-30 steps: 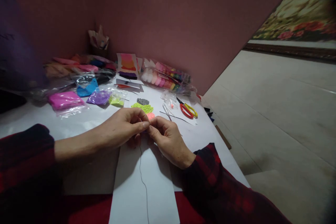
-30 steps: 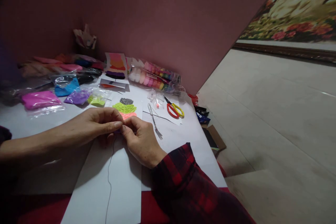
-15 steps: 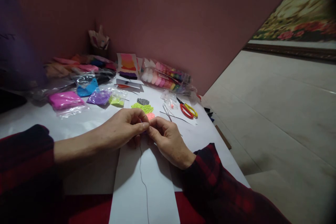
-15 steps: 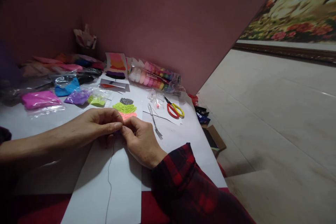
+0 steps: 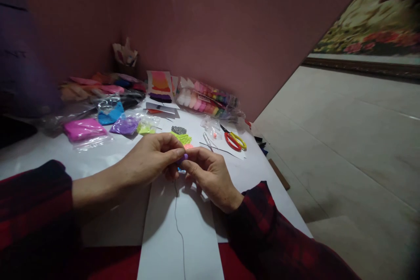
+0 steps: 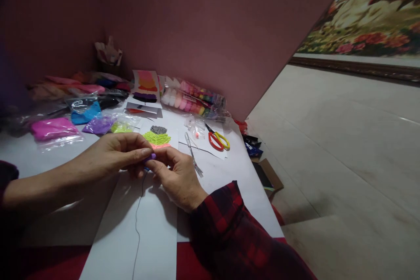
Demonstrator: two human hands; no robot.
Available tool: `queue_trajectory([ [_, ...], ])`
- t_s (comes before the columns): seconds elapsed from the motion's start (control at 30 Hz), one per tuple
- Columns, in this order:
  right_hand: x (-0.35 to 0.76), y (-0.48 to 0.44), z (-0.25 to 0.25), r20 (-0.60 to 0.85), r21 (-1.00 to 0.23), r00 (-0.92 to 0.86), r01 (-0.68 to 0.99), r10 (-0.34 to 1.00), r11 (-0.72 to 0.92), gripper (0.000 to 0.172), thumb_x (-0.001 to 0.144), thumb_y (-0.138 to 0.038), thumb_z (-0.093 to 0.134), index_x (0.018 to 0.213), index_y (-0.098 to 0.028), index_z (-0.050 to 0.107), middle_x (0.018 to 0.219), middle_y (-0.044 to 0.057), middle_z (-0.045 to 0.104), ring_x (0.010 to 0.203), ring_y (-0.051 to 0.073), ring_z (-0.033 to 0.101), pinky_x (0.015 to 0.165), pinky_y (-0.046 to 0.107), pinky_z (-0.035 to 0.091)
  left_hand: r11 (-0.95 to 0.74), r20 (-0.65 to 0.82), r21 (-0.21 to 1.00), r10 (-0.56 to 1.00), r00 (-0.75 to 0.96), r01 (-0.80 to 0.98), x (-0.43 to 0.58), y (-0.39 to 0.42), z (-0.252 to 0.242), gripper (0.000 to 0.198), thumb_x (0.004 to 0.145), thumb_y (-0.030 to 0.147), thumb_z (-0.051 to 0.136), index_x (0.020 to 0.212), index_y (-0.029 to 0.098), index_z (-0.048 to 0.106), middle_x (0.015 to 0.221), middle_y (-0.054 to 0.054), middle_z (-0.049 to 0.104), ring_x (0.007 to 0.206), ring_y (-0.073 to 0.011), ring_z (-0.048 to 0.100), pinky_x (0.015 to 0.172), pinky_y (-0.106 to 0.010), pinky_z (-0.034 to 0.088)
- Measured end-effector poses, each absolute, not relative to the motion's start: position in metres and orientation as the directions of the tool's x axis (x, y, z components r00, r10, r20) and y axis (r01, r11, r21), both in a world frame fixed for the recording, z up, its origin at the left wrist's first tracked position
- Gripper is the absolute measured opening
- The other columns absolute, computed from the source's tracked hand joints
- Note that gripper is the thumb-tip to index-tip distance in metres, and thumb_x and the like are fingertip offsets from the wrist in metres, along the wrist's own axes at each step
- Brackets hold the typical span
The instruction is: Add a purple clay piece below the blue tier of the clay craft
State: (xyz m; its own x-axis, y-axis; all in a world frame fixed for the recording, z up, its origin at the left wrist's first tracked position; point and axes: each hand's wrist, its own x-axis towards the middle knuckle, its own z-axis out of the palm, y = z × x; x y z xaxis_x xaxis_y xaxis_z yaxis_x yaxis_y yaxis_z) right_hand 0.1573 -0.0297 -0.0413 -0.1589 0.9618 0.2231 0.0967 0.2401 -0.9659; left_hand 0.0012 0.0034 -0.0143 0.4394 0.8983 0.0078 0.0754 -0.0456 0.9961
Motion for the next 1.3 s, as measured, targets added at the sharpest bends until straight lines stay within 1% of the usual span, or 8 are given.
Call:
queue_trajectory([
  [0.2,0.1549,-0.0303,-0.0433,0.275,-0.951,-0.055,0.132,0.960,0.280,0.009,0.079,-0.024,0.068,0.083,-0.017,0.070,0.065,0.000,0.064,0.054,0.010,0.053,0.052,0.026,0.044,0.051,-0.031,0.998,0.897,0.442,-0.034,0.0003,0.0038,-0.0177,0.018,0.079,0.032,0.062,0.077,0.015,0.055,0.053,0.001,0.064,0.046,-0.0139,0.061,0.047,-0.025,0.050],
  [0.33,0.1543,-0.0315,-0.0429,0.299,-0.942,-0.015,0.154,0.954,0.298,0.011,0.081,-0.027,0.067,0.083,-0.017,0.071,0.067,0.001,0.064,0.055,0.011,0.052,0.053,0.026,0.044,0.108,-0.063,0.991,0.892,0.447,-0.075,0.0013,0.0027,-0.0132,0.011,0.082,0.023,0.058,0.076,0.014,0.056,0.054,-0.001,0.065,0.049,-0.0138,0.063,0.050,-0.025,0.053],
  [0.47,0.1549,-0.0324,-0.0435,0.327,-0.923,0.027,0.226,0.945,0.313,0.013,0.081,-0.029,0.066,0.083,-0.017,0.070,0.070,0.003,0.066,0.059,0.012,0.054,0.055,0.027,0.045,0.082,-0.042,0.994,0.891,0.452,-0.068,0.0011,0.0045,-0.0139,0.006,0.077,0.016,0.062,0.080,0.012,0.059,0.057,-0.001,0.067,0.051,-0.0142,0.065,0.051,-0.026,0.054],
  [0.63,0.1566,-0.0325,-0.0449,0.359,-0.892,-0.011,0.291,0.933,0.346,0.008,0.082,-0.024,0.065,0.084,-0.018,0.070,0.072,0.003,0.066,0.060,0.013,0.055,0.056,0.027,0.047,0.018,-0.008,1.000,0.897,0.441,-0.017,-0.0005,0.0056,-0.0161,0.014,0.071,0.022,0.070,0.075,0.012,0.061,0.053,0.000,0.066,0.046,-0.0110,0.060,0.048,-0.022,0.049],
  [0.8,0.1558,-0.0343,-0.0454,0.378,-0.888,-0.069,0.255,0.923,0.383,0.010,0.084,-0.019,0.060,0.090,-0.019,0.069,0.077,0.003,0.066,0.060,0.012,0.056,0.057,0.028,0.048,-0.031,0.021,0.999,0.908,0.419,0.017,0.0001,0.0041,-0.0117,0.016,0.068,0.023,0.072,0.071,0.013,0.060,0.053,0.002,0.064,0.046,-0.0103,0.057,0.048,-0.021,0.044],
  [0.97,0.1546,-0.0361,-0.0463,0.387,-0.888,-0.074,0.237,0.919,0.393,0.011,0.083,-0.016,0.061,0.091,-0.018,0.068,0.076,0.003,0.065,0.057,0.011,0.057,0.053,0.025,0.048,-0.086,0.059,0.995,0.915,0.398,0.051,-0.0004,0.0029,-0.0134,0.016,0.069,0.024,0.070,0.071,0.013,0.059,0.053,0.001,0.064,0.048,-0.0112,0.056,0.048,-0.022,0.041],
  [1.13,0.1550,-0.0347,-0.0474,0.411,-0.878,-0.063,0.240,0.910,0.413,0.012,0.084,-0.017,0.060,0.093,-0.020,0.068,0.075,0.002,0.065,0.057,0.011,0.058,0.050,0.023,0.049,-0.115,0.097,0.993,0.912,0.399,0.022,-0.0012,0.0021,-0.0149,0.013,0.069,0.022,0.068,0.071,0.014,0.059,0.054,0.000,0.064,0.049,-0.0120,0.056,0.049,-0.024,0.043],
  [1.3,0.1544,-0.0336,-0.0463,0.407,-0.894,-0.035,0.193,0.913,0.405,0.014,0.083,-0.014,0.060,0.092,-0.020,0.069,0.074,0.001,0.066,0.054,0.009,0.056,0.050,0.022,0.049,-0.053,0.046,0.999,0.918,0.394,0.006,-0.0001,0.0034,-0.0126,0.012,0.070,0.023,0.066,0.073,0.013,0.059,0.057,0.000,0.065,0.051,-0.0121,0.059,0.053,-0.025,0.047],
])
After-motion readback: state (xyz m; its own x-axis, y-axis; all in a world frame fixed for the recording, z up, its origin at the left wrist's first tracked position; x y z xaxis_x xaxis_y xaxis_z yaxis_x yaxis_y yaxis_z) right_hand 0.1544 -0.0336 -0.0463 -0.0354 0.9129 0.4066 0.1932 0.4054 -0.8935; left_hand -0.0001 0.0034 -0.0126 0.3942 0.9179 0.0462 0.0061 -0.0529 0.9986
